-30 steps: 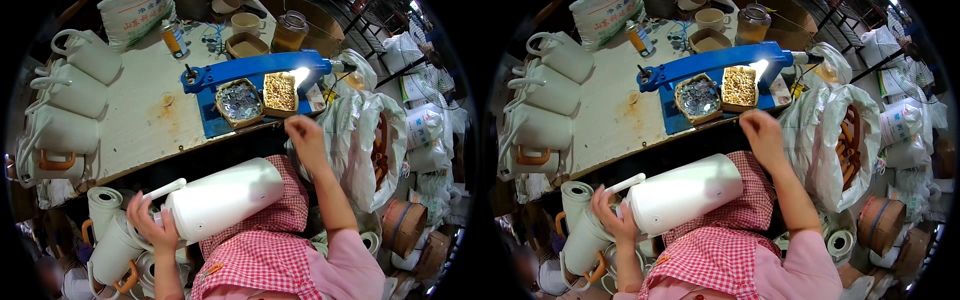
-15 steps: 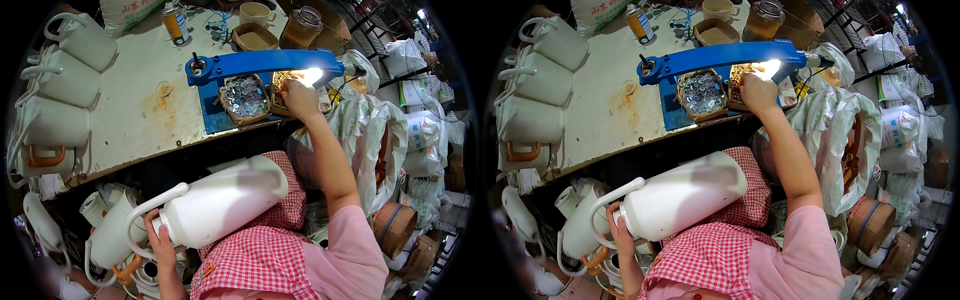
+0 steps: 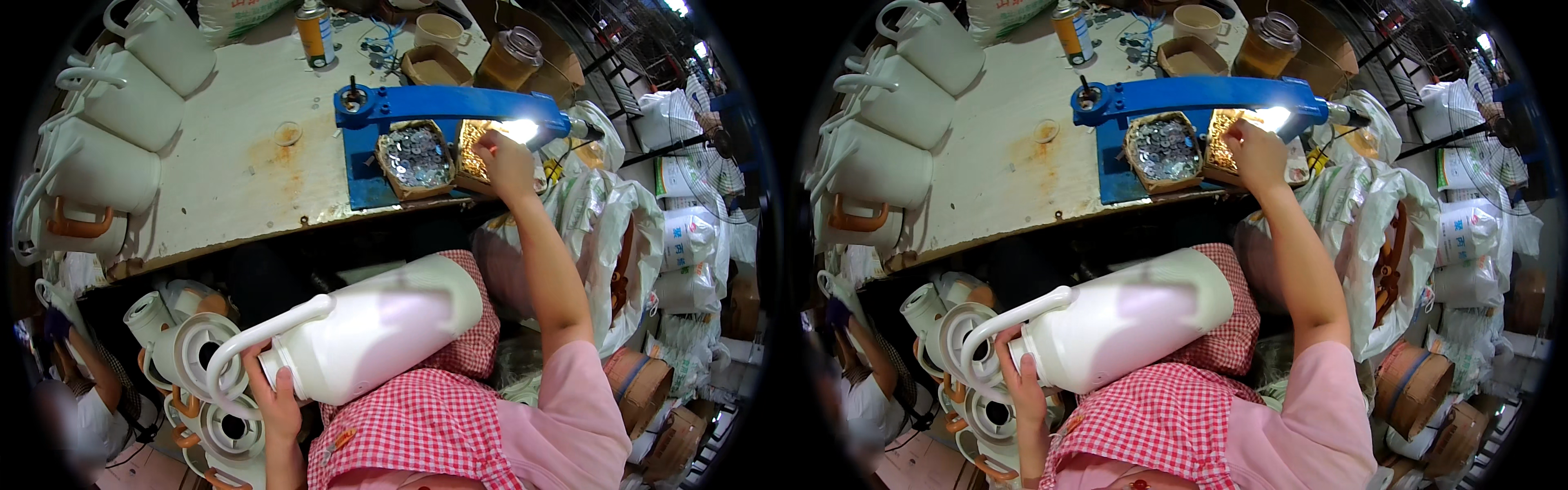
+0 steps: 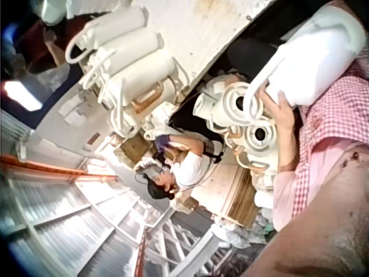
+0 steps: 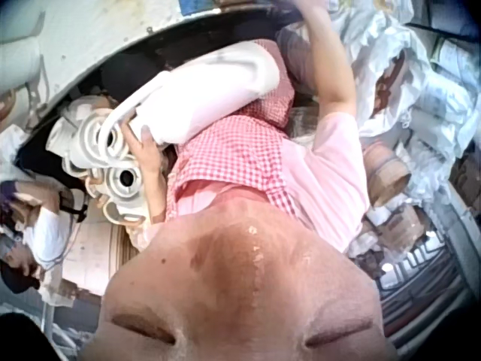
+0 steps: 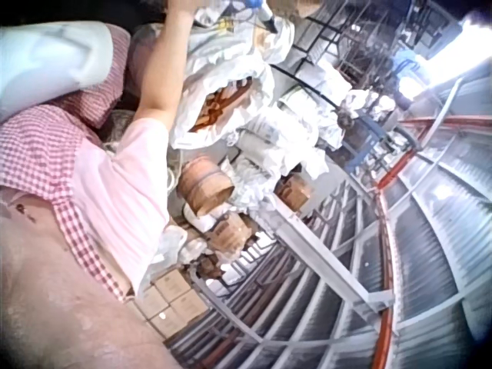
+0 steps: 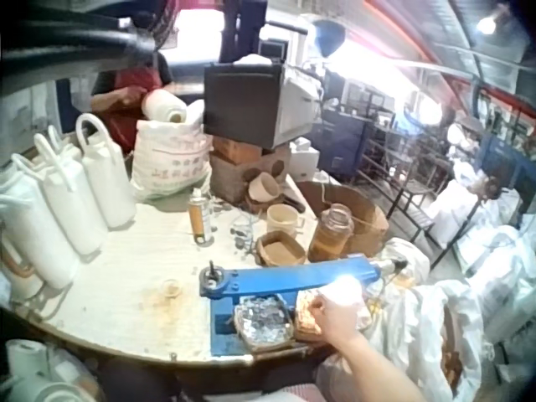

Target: The person attaches orange handles to white thermos jug bodies and secures them with fasteners. The person takes jugs from a pile, inserts the handle components, uses a small fastener tool at a workstation, and places the completed jugs onto a table.

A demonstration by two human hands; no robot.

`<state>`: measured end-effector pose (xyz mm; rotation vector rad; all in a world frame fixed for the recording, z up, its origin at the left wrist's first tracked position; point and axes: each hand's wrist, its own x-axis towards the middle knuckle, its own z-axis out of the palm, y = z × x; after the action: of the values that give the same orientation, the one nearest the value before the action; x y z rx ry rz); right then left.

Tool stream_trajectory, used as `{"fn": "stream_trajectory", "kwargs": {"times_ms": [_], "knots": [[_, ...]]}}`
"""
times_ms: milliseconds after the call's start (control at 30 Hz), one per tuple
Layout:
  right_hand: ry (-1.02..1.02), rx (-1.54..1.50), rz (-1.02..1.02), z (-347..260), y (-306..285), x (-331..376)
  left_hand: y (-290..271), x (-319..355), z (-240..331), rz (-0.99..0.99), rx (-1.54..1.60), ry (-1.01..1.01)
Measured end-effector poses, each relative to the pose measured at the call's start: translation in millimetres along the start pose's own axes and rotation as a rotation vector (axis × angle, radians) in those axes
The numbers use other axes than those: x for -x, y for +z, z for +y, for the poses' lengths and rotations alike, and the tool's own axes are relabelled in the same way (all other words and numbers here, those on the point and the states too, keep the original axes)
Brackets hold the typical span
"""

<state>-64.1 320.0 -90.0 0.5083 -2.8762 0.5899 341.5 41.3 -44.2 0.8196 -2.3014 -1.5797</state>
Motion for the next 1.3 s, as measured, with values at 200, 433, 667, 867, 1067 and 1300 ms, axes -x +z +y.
{"fn": "stream_trajectory", "kwargs": {"times_ms": [200, 433, 667, 867, 1067, 1300], "knots": [[0.009, -0.796, 0.040, -84, -41, 3, 0, -21, -9, -0.001, -0.040, 0.032], [-0.283, -0.961, -0.001, -159, -35, -69, 1, -41, -11, -0.033, 0.036, 0.045], [-0.323, -0.985, -0.145, -163, -24, -83, 0, -48, -13, 0.009, -0.004, 0.067], [-0.280, -0.955, -0.143, -166, -22, -84, 1, -60, -11, -0.002, -0.023, 0.086], [-0.311, -0.851, -0.100, -166, -18, -86, 1, -59, -11, -0.034, -0.014, 0.018], [-0.305, -0.951, -0.073, -162, -9, -84, 3, -60, -14, -0.039, -0.012, 0.035]]}}
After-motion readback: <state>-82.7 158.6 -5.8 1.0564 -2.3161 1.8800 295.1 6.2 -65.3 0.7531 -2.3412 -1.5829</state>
